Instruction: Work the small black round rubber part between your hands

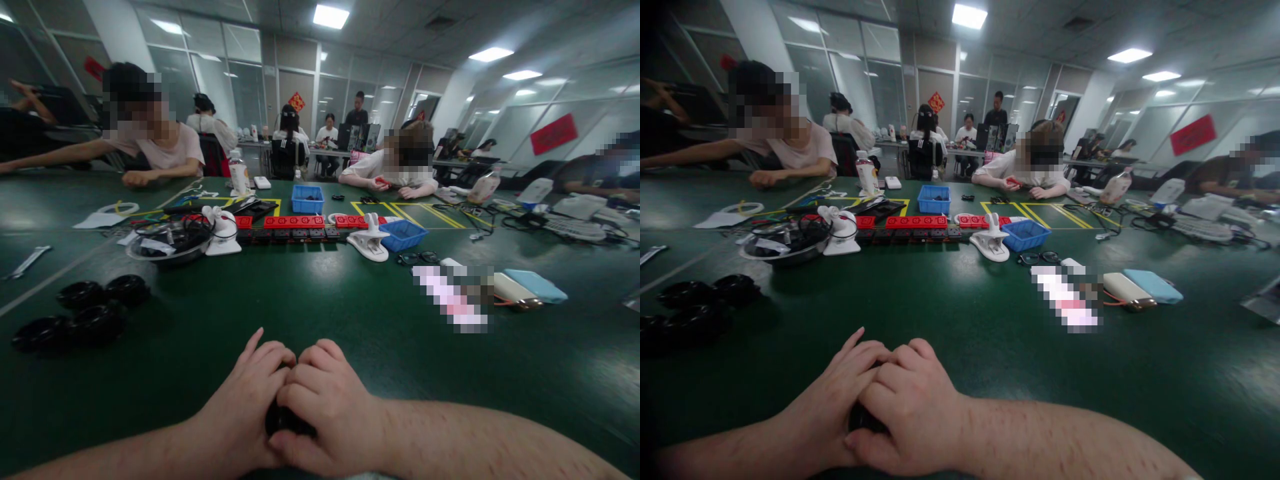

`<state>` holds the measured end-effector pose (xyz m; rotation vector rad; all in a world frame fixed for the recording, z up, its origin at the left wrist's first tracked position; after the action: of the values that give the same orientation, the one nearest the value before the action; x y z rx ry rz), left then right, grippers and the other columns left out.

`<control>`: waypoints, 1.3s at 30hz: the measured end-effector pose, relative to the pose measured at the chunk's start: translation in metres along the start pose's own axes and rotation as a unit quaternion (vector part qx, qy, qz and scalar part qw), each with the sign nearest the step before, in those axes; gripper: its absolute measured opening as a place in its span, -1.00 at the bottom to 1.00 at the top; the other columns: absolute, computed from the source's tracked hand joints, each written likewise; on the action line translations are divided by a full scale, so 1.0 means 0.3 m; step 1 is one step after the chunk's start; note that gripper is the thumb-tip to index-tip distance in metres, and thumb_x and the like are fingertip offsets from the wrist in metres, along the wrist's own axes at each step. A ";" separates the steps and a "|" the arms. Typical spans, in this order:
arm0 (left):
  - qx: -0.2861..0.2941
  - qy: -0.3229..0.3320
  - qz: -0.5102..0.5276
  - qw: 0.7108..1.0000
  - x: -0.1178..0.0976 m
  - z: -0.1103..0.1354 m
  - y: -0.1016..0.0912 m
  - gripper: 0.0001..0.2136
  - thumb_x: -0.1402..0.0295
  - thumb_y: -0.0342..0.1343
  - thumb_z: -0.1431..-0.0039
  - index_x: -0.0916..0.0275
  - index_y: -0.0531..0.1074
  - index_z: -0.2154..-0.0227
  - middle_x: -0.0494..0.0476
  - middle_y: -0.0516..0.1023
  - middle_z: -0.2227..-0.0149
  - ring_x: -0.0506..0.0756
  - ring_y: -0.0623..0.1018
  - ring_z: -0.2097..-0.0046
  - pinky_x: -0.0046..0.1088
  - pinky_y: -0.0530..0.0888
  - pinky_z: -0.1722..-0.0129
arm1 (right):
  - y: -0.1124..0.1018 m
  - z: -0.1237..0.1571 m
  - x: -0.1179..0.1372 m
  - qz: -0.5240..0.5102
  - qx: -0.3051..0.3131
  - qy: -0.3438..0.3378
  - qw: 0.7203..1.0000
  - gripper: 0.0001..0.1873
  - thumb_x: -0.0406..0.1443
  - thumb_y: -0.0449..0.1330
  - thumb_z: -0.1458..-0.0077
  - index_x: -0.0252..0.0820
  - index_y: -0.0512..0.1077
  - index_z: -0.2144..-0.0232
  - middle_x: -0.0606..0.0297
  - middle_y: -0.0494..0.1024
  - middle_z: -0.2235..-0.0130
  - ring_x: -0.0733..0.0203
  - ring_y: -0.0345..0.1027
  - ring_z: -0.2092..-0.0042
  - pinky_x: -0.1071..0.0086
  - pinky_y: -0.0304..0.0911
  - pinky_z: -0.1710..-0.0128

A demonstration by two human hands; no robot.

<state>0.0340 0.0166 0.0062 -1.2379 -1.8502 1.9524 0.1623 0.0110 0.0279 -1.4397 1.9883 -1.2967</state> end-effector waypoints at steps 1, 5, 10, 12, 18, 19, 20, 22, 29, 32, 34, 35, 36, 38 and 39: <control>0.003 0.009 0.008 1.000 0.002 -0.006 -0.002 -0.61 0.25 0.22 0.28 0.18 0.38 0.28 0.09 0.37 0.21 0.22 0.38 0.11 0.09 -0.09 -0.18 | -0.001 -0.001 0.000 -0.006 0.004 -0.005 1.000 -0.74 -0.12 0.04 -0.02 -0.21 0.29 0.51 0.32 0.40 0.46 0.24 0.16 0.36 0.26 0.02 0.31; 0.053 0.062 0.063 0.995 0.015 -0.033 -0.011 -0.60 0.32 0.25 0.29 0.15 0.41 0.25 0.06 0.35 0.18 0.20 0.35 0.09 -0.15 0.21 -0.10 | 0.000 0.002 0.008 -0.060 0.021 -0.070 0.996 -0.87 -0.27 0.03 0.08 -0.19 0.33 0.46 0.35 0.46 0.40 0.23 0.18 0.29 0.27 0.06 0.24; 0.126 0.081 0.101 0.983 0.032 -0.054 -0.049 -0.71 0.29 0.28 0.22 0.16 0.45 0.34 0.07 0.31 0.03 0.25 0.28 -0.05 -0.21 0.25 -0.08 | 0.001 0.013 0.014 -0.103 0.006 -0.144 0.984 -0.89 -0.26 0.05 0.08 -0.16 0.32 0.46 0.46 0.51 0.36 0.24 0.18 0.25 0.26 0.05 0.15; 0.127 0.080 0.104 0.983 0.032 -0.051 -0.055 -0.65 0.28 0.27 0.21 0.16 0.43 0.26 0.09 0.31 0.02 0.24 0.28 -0.05 -0.20 0.25 -0.09 | -0.009 0.009 0.016 -0.114 -0.016 -0.145 0.983 -0.87 -0.29 0.02 0.04 -0.16 0.34 0.41 0.45 0.52 0.36 0.25 0.20 0.22 0.27 0.04 0.10; 0.056 0.007 0.011 0.998 0.018 0.004 0.001 -0.23 0.03 0.25 0.24 0.23 0.17 -0.07 0.29 0.27 -0.06 0.38 0.21 -0.11 0.10 0.05 -0.14 | -0.044 -0.009 0.019 -0.100 -0.070 -0.049 0.991 -0.55 -0.06 -0.15 -0.17 -0.28 0.35 0.27 0.21 0.47 0.30 0.19 0.24 0.21 0.25 0.09 0.16; 0.037 -0.014 -0.009 0.999 0.011 0.014 0.009 -0.30 0.03 0.22 0.20 0.25 0.22 -0.02 0.30 0.30 -0.02 0.38 0.22 -0.09 0.12 0.05 -0.13 | -0.043 -0.008 0.018 -0.094 -0.070 -0.024 0.993 -0.46 0.02 -0.19 -0.17 -0.29 0.35 0.27 0.19 0.46 0.30 0.19 0.24 0.23 0.25 0.09 0.20; 0.024 -0.026 -0.020 0.999 0.003 0.022 0.014 -0.37 0.04 0.21 0.18 0.26 0.28 0.05 0.29 0.34 0.03 0.37 0.27 -0.05 0.14 0.04 -0.13 | -0.040 -0.007 0.015 -0.088 -0.067 -0.001 0.994 -0.39 0.09 -0.22 -0.15 -0.29 0.35 0.27 0.18 0.45 0.31 0.18 0.24 0.26 0.25 0.09 0.24; 0.007 -0.040 -0.022 0.999 -0.015 0.031 0.014 -0.54 0.12 0.20 0.17 0.25 0.36 0.20 0.21 0.39 0.15 0.29 0.36 0.06 0.13 0.02 -0.14 | -0.027 -0.002 0.011 -0.076 -0.051 0.032 0.995 -0.31 0.17 -0.26 -0.11 -0.27 0.36 0.31 0.20 0.44 0.34 0.19 0.22 0.31 0.25 0.07 0.28; 0.007 0.011 0.019 1.000 -0.003 -0.002 -0.008 -0.65 0.25 0.25 0.26 0.22 0.40 0.32 0.05 0.37 0.27 0.16 0.39 0.16 0.01 -0.02 -0.18 | 0.001 0.006 0.009 -0.057 0.019 0.013 0.998 -0.67 -0.08 0.01 -0.07 -0.25 0.35 0.39 0.25 0.41 0.39 0.21 0.19 0.31 0.29 0.09 0.28; 0.048 0.042 0.070 0.995 0.014 -0.025 -0.013 -0.53 0.24 0.31 0.39 0.21 0.39 0.29 0.05 0.34 0.24 0.16 0.38 0.17 -0.17 0.29 -0.03 | 0.003 0.007 0.018 -0.074 0.042 -0.049 0.995 -0.81 -0.23 0.04 0.01 -0.25 0.36 0.42 0.27 0.40 0.41 0.22 0.19 0.31 0.31 0.11 0.26; 0.071 0.051 0.102 0.991 0.017 -0.037 -0.024 -0.50 0.26 0.31 0.41 0.21 0.39 0.27 0.07 0.34 0.22 0.16 0.38 0.17 -0.29 0.39 0.09 | 0.007 0.008 0.022 -0.083 0.064 -0.088 0.991 -0.85 -0.30 0.04 0.05 -0.23 0.37 0.42 0.30 0.43 0.39 0.22 0.20 0.27 0.30 0.11 0.23; 0.077 0.056 0.112 0.989 0.016 -0.042 -0.032 -0.50 0.27 0.30 0.39 0.21 0.39 0.25 0.08 0.34 0.20 0.17 0.37 0.15 -0.31 0.39 0.10 | 0.009 0.008 0.024 -0.087 0.071 -0.107 0.988 -0.86 -0.30 0.05 0.05 -0.22 0.38 0.43 0.31 0.44 0.38 0.21 0.20 0.25 0.29 0.11 0.20; 0.081 0.063 0.118 0.988 0.012 -0.045 -0.040 -0.50 0.29 0.29 0.37 0.20 0.39 0.23 0.08 0.34 0.18 0.17 0.37 0.13 -0.30 0.38 0.08 | 0.010 0.008 0.024 -0.091 0.073 -0.125 0.985 -0.87 -0.30 0.07 0.05 -0.21 0.38 0.43 0.33 0.46 0.36 0.21 0.20 0.23 0.28 0.11 0.17; 0.085 0.072 0.122 0.986 0.005 -0.047 -0.053 -0.49 0.30 0.28 0.35 0.20 0.38 0.20 0.09 0.34 0.16 0.18 0.38 0.11 -0.28 0.37 0.04 | 0.005 0.006 0.026 -0.100 0.062 -0.149 0.982 -0.87 -0.29 0.09 0.04 -0.21 0.39 0.42 0.35 0.48 0.33 0.19 0.20 0.17 0.27 0.09 0.10; 0.086 0.076 0.118 0.986 0.001 -0.046 -0.056 -0.48 0.29 0.28 0.33 0.21 0.37 0.17 0.10 0.35 0.15 0.19 0.38 0.09 -0.25 0.34 0.00 | 0.000 0.003 0.027 -0.104 0.054 -0.156 0.981 -0.86 -0.30 0.09 0.03 -0.22 0.39 0.40 0.34 0.49 0.31 0.19 0.20 0.14 0.27 0.07 0.06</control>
<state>0.0361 0.0307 0.0227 -1.5620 -1.4861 2.0171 0.1598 0.0035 0.0290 -1.7148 1.5766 -1.1546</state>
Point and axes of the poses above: each hand's wrist, its own z-axis away from the middle knuckle, its own y-axis out of the palm, x = y × z, the point moved 3 cm from there along -z, towards the middle knuckle
